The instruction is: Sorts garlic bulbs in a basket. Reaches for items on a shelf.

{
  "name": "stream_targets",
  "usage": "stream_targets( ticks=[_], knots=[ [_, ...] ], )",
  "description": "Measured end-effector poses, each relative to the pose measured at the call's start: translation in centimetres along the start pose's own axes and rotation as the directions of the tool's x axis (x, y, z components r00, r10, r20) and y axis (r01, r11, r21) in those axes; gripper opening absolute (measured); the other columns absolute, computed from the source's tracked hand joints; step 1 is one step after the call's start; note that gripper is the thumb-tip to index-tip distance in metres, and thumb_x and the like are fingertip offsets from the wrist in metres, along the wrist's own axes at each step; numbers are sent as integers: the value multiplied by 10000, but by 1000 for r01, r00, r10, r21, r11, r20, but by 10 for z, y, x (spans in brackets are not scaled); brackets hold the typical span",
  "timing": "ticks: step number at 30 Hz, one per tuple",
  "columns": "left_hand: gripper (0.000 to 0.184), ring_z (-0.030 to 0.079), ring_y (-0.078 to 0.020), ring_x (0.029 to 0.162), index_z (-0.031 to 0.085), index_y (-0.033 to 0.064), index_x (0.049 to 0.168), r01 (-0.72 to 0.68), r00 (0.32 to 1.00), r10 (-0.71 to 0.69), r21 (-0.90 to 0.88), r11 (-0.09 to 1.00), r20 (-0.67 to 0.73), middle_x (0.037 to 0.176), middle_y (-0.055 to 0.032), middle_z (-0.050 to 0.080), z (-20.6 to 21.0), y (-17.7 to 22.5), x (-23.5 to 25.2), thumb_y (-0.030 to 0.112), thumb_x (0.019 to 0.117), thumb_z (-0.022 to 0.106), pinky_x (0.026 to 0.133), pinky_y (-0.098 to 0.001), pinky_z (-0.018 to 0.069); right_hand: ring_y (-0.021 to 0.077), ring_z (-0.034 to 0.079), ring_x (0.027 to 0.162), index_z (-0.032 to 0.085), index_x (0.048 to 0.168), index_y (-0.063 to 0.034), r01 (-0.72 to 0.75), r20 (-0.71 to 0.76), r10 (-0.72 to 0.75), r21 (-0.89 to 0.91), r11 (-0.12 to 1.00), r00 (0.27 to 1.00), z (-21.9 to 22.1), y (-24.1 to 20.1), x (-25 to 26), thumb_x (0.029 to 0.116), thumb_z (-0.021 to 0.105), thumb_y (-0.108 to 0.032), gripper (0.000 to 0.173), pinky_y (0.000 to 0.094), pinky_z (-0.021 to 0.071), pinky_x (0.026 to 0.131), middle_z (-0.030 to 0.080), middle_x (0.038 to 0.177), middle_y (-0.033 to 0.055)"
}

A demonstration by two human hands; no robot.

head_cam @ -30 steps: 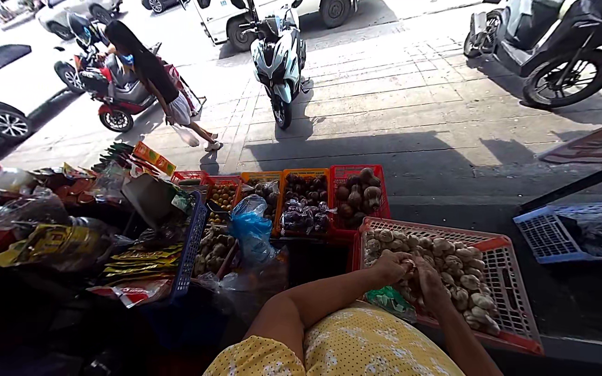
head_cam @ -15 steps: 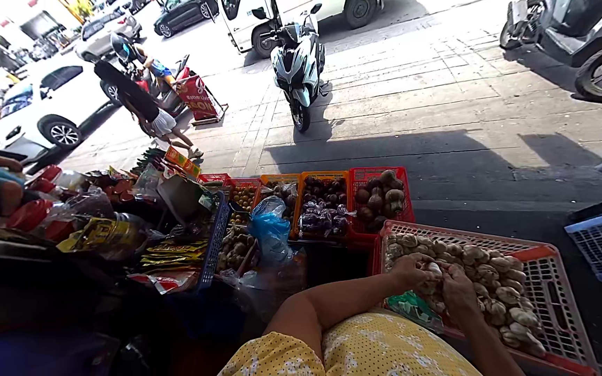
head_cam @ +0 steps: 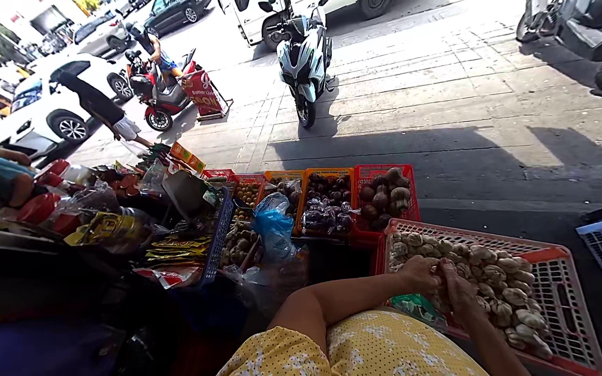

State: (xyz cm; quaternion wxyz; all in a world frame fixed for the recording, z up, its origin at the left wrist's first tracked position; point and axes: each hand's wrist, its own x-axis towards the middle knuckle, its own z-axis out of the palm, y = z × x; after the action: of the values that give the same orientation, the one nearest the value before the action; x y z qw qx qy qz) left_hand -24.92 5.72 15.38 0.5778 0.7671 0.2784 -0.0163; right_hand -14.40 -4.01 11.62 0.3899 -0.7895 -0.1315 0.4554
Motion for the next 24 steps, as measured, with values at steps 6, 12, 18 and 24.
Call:
stream_targets(
  ticks=[6, 12, 18, 24],
  knots=[
    [443, 606, -395, 1224, 555, -72, 1392, -35, 999, 37, -105, 994, 15, 1317, -306, 611, -1, -8, -1, 79, 986, 649, 1076, -506, 453, 150, 503, 538, 640, 1112, 51, 143, -77, -146, -41, 989, 986, 6, 0, -3, 1130, 307, -281, 471, 359, 460, 515, 578, 740, 94],
    [456, 689, -272, 967, 500, -39, 1413, 104, 995, -93, -530, 842, 47, 1192, -229, 646, 3, -14, 4, 90, 987, 602, 858, -443, 593, 268, 674, 1093, 661, 1237, 83, 193, 8, -195, 119, 974, 981, -3, -17, -11, 1063, 477, -98, 311, 445, 524, 1016, 694, 1188, 231],
    [335, 692, -230, 797, 531, -37, 1313, 196, 964, -264, -711, 675, 15, 990, -165, 684, 10, -10, 19, 124, 1025, 473, 733, -385, 601, 343, 645, 1067, 601, 1267, 96, 161, 54, -160, -15, 987, 986, -26, -11, -2, 1107, 387, -191, 392, 505, 504, 972, 650, 1177, 275],
    [317, 688, -220, 785, 505, -66, 1298, 225, 954, -299, -660, 717, 1, 1000, -168, 667, 15, -4, 16, 101, 1029, 485, 721, -368, 600, 312, 651, 1055, 539, 1425, -8, 274, 89, -272, -9, 962, 958, -32, 3, 1, 1083, 356, -68, 392, 482, 522, 943, 630, 1274, 240]
  ],
)
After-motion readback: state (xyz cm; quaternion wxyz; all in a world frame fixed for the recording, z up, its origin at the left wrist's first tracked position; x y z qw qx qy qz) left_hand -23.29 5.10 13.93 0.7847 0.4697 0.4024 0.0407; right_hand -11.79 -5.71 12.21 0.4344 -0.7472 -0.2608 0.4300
